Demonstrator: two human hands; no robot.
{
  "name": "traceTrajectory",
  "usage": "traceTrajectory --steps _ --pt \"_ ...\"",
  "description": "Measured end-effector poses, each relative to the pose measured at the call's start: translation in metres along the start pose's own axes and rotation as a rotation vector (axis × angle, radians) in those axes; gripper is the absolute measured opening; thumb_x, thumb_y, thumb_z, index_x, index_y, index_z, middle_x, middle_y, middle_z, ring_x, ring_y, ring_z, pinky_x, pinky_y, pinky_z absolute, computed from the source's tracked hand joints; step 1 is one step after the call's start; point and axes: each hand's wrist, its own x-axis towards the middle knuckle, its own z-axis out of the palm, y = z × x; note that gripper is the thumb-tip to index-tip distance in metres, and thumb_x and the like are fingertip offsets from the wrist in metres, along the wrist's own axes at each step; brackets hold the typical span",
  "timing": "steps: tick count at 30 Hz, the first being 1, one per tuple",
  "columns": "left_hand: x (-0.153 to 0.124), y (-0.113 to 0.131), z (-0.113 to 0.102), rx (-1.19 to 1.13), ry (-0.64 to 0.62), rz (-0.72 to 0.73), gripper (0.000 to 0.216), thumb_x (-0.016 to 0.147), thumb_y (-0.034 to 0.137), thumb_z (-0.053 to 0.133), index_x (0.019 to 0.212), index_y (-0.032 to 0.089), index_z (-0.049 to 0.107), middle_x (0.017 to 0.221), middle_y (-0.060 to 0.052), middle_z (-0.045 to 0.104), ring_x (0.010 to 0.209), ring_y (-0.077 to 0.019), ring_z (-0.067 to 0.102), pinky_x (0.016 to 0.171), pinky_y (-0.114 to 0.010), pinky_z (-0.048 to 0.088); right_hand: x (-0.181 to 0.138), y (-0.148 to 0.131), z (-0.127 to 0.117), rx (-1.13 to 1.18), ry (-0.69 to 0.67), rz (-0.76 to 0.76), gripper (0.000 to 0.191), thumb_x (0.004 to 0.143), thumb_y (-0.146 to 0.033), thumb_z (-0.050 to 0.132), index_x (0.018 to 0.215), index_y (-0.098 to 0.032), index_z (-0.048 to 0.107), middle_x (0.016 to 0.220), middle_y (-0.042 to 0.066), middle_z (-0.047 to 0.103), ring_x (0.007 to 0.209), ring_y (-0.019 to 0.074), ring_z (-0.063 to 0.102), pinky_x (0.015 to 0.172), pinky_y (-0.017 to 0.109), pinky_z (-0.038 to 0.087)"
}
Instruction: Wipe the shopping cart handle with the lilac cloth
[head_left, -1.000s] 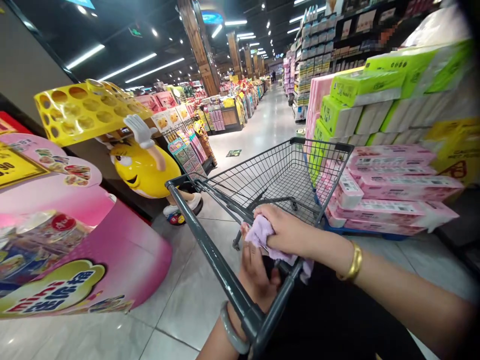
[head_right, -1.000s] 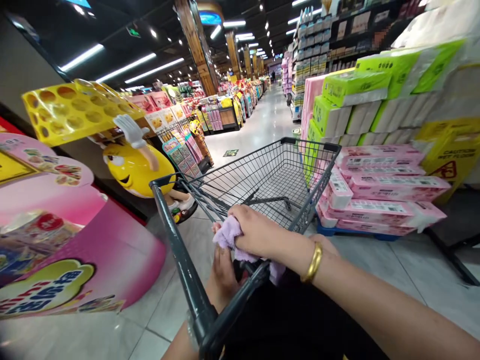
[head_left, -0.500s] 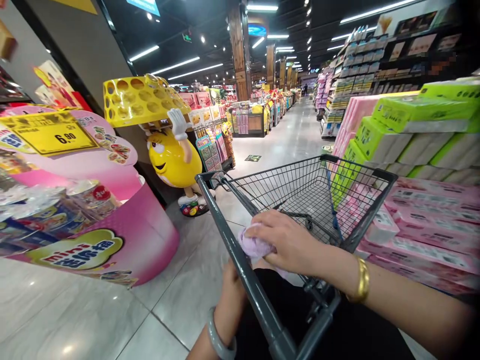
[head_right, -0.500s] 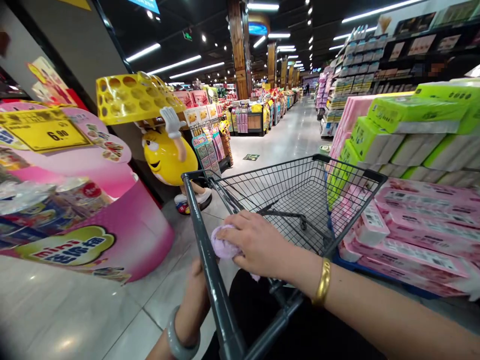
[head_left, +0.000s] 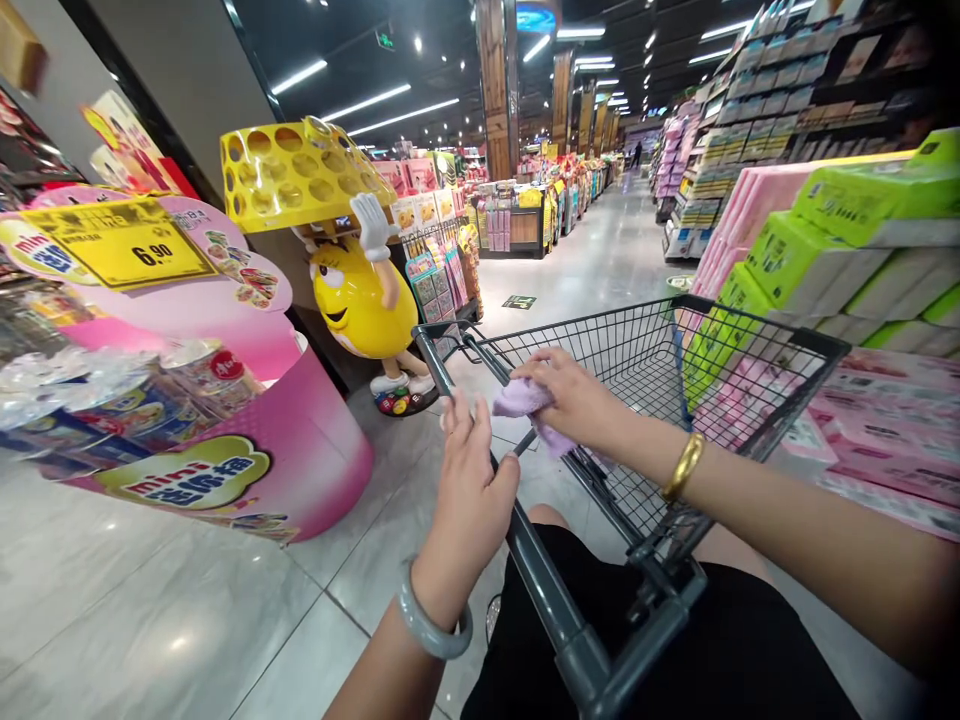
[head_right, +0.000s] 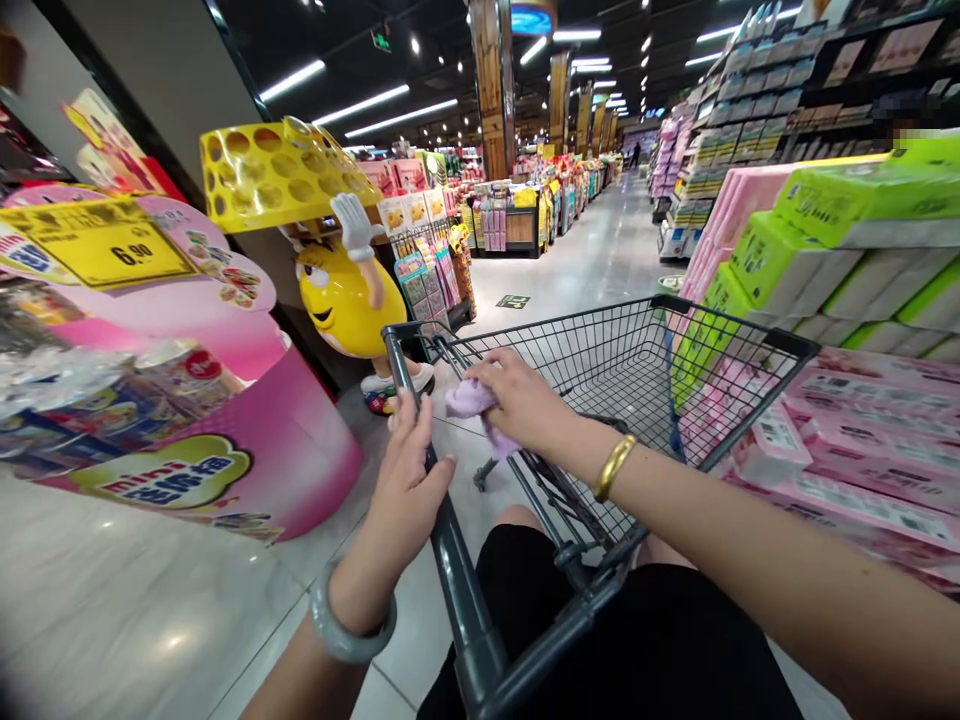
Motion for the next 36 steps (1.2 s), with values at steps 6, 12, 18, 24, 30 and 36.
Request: traceTrajectory --steps 6,12,18,24,30,36 --pt "-0.001 0.009 -0.004 0.066 0.204 0.021 0.057 0.092 0.024 0.057 0.146 0.02 0.039 0.147 -0.015 0.048 0.141 -0.0297 0.042 0.12 -0.057 0.031 0.04 -0.031 0.011 0.184 0.002 -0.281 0.061 0.068 0.003 0.055 0.121 -0.024 0.062 0.122 0.006 0.061 0.123 0.0241 0.052 0.109 0.044 0.041" --pt "-0.013 0.016 -0.005 0.104 0.306 0.104 0.068 0.094 0.025 0.059 0.151 0.022 0.022 0.166 -0.017 0.011 0.157 -0.0299 0.007 0.125 -0.056 0.017 0.102 -0.036 0.041 0.109 -0.246 -0.324 0.054 0.072 0.004 0.054 0.118 -0.02 0.067 0.113 0.007 0.061 0.109 0.021 0.055 0.099 0.037 0.045" --pt "-0.017 0.02 -0.015 -0.075 -0.025 0.514 0.032 0.1 0.035 0.036 0.094 0.023 0.065 0.11 -0.008 0.069 0.109 -0.0221 0.062 0.105 -0.043 0.043 0.131 -0.04 0.062 0.057 -0.342 -0.498 0.05 0.074 -0.002 0.062 0.117 -0.027 0.07 0.116 0.004 0.062 0.11 0.0207 0.054 0.099 0.036 0.042" --pt "-0.015 0.016 -0.005 -0.073 -0.158 0.615 0.052 0.098 0.042 0.025 0.061 0.022 0.056 0.055 -0.002 0.053 0.056 -0.0155 0.047 0.074 -0.039 0.041 0.133 -0.047 0.068 -0.133 -0.271 -0.361 0.043 0.079 -0.006 0.062 0.117 -0.025 0.07 0.111 0.006 0.063 0.103 0.0221 0.054 0.094 0.037 0.04" --pt "-0.004 0.011 -0.01 -0.063 -0.187 0.613 0.046 0.096 0.035 0.029 0.065 0.02 0.058 0.056 -0.001 0.054 0.058 -0.0153 0.045 0.071 -0.038 0.035 0.107 -0.059 0.048 -0.301 -0.306 -0.421 0.034 0.088 -0.007 0.057 0.114 -0.024 0.07 0.114 0.009 0.063 0.103 0.0229 0.053 0.09 0.036 0.04" --pt "0.016 -0.004 -0.02 -0.083 -0.269 0.549 0.04 0.097 0.031 0.032 0.064 0.02 0.051 0.062 -0.002 0.058 0.062 -0.0155 0.049 0.065 -0.035 0.034 0.087 -0.071 0.013 -0.221 -0.471 -0.409 0.026 0.088 -0.01 0.06 0.106 -0.025 0.072 0.1 0.004 0.064 0.09 0.0184 0.057 0.081 0.03 0.041"
